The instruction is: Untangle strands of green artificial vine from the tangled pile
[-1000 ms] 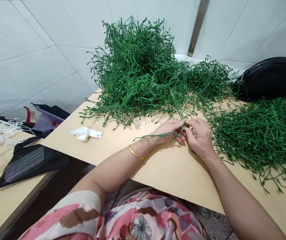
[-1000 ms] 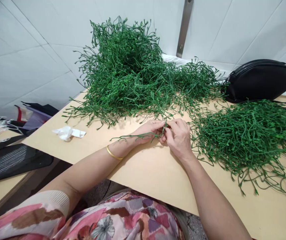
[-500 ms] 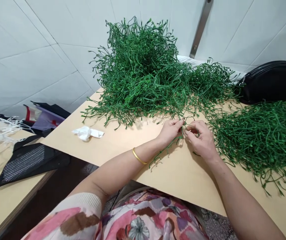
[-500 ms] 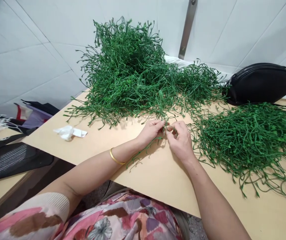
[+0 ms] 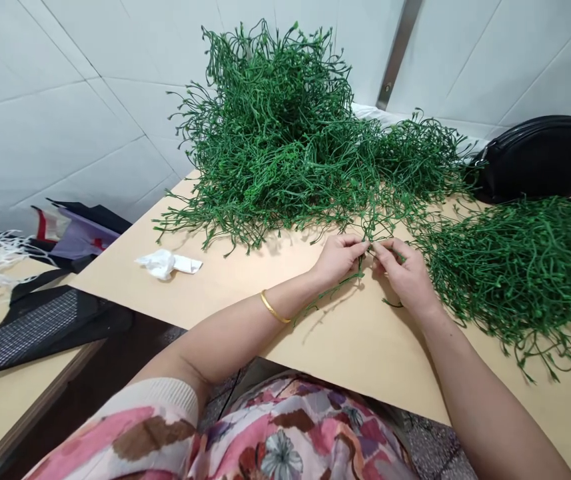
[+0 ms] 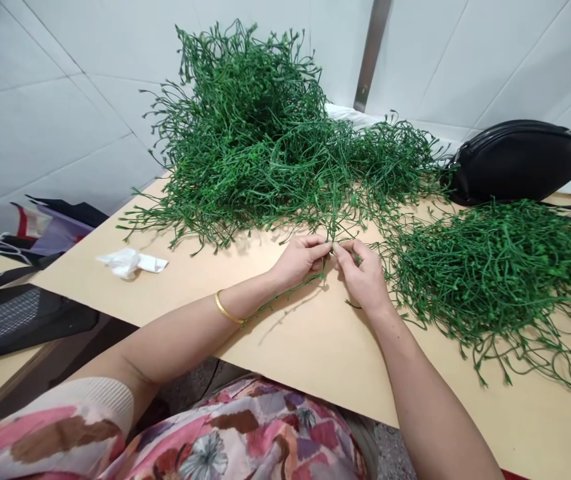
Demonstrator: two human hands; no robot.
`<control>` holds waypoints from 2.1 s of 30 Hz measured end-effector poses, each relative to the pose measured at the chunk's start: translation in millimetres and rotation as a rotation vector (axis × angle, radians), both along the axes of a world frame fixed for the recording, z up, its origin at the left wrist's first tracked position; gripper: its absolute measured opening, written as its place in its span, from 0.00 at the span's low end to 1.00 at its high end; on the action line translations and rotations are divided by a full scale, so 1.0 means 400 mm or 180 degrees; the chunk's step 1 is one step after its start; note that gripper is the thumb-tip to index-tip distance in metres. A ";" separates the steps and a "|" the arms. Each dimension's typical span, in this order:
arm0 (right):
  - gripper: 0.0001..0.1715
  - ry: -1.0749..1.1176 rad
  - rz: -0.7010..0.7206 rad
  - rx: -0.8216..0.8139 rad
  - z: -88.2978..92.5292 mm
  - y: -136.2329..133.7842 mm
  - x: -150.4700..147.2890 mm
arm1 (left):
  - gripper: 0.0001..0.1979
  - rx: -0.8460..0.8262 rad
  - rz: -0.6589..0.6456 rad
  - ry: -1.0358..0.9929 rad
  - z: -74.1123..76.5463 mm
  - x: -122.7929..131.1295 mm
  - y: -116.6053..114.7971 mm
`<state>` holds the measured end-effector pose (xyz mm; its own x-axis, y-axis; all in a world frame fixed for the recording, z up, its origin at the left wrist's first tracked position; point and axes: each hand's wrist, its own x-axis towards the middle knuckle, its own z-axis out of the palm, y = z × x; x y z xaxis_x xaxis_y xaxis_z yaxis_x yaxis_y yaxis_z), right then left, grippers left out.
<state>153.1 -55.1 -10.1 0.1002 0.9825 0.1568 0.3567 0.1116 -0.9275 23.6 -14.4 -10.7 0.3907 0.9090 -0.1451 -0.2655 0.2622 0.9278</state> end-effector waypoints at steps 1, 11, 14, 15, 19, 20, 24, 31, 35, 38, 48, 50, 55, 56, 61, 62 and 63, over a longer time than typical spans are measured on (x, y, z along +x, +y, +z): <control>0.17 -0.0150 -0.0054 0.0070 0.001 0.001 0.000 | 0.11 -0.0014 -0.0056 0.0021 -0.001 -0.002 0.002; 0.18 -0.0171 -0.0295 0.0139 -0.002 0.002 -0.008 | 0.08 -0.0607 -0.0419 -0.0165 0.010 -0.015 0.009; 0.18 -0.0216 -0.0285 0.0219 -0.008 0.004 -0.003 | 0.07 -0.0658 -0.0485 -0.0146 0.012 -0.019 0.014; 0.18 -0.0158 -0.0266 0.0203 -0.010 0.005 -0.001 | 0.07 -0.0687 -0.0511 -0.0142 0.011 -0.021 0.018; 0.12 0.0150 -0.0311 0.0188 -0.019 0.009 0.005 | 0.06 -0.0742 -0.0636 -0.0247 0.008 -0.028 0.035; 0.12 0.0175 -0.0305 0.0216 -0.020 0.009 0.005 | 0.07 -0.0753 -0.0635 -0.0296 0.008 -0.029 0.038; 0.10 0.0092 -0.0114 0.0423 -0.014 0.008 0.000 | 0.05 -0.1120 -0.0670 -0.0464 0.011 -0.033 0.044; 0.09 -0.0045 0.0046 0.0744 -0.015 0.007 -0.002 | 0.08 -0.1818 -0.1128 -0.0565 0.018 -0.038 0.049; 0.08 -0.0020 0.0154 0.0702 -0.012 0.007 0.002 | 0.08 -0.1841 -0.1173 -0.0493 0.026 -0.034 0.042; 0.08 -0.0249 0.0304 0.0746 -0.005 0.006 0.016 | 0.09 -0.1589 -0.0798 -0.0482 0.027 -0.029 0.038; 0.08 -0.1591 -0.0571 0.1827 0.024 -0.017 0.003 | 0.07 -0.0741 -0.0185 -0.0253 0.010 -0.010 0.015; 0.08 -0.1836 -0.0424 0.1580 0.012 -0.013 -0.013 | 0.07 -0.0628 -0.0258 -0.0270 0.006 -0.009 0.010; 0.10 -0.1626 -0.0211 0.0764 -0.011 0.001 -0.021 | 0.07 -0.0486 -0.0477 -0.0366 -0.004 -0.017 0.015; 0.11 -0.1571 -0.0190 0.0664 -0.010 0.001 -0.021 | 0.07 -0.0516 -0.0542 -0.0387 -0.005 -0.019 0.018; 0.11 -0.2357 -0.0352 0.0926 -0.005 -0.005 -0.029 | 0.07 -0.0682 -0.0524 -0.0283 -0.004 -0.016 0.022; 0.11 -0.2704 -0.0446 0.1067 -0.005 -0.007 -0.032 | 0.07 -0.0666 -0.0412 -0.0261 -0.003 -0.011 0.020; 0.11 -0.3047 -0.0525 0.1212 -0.006 -0.008 -0.033 | 0.07 -0.0646 -0.0277 -0.0246 -0.002 -0.006 0.018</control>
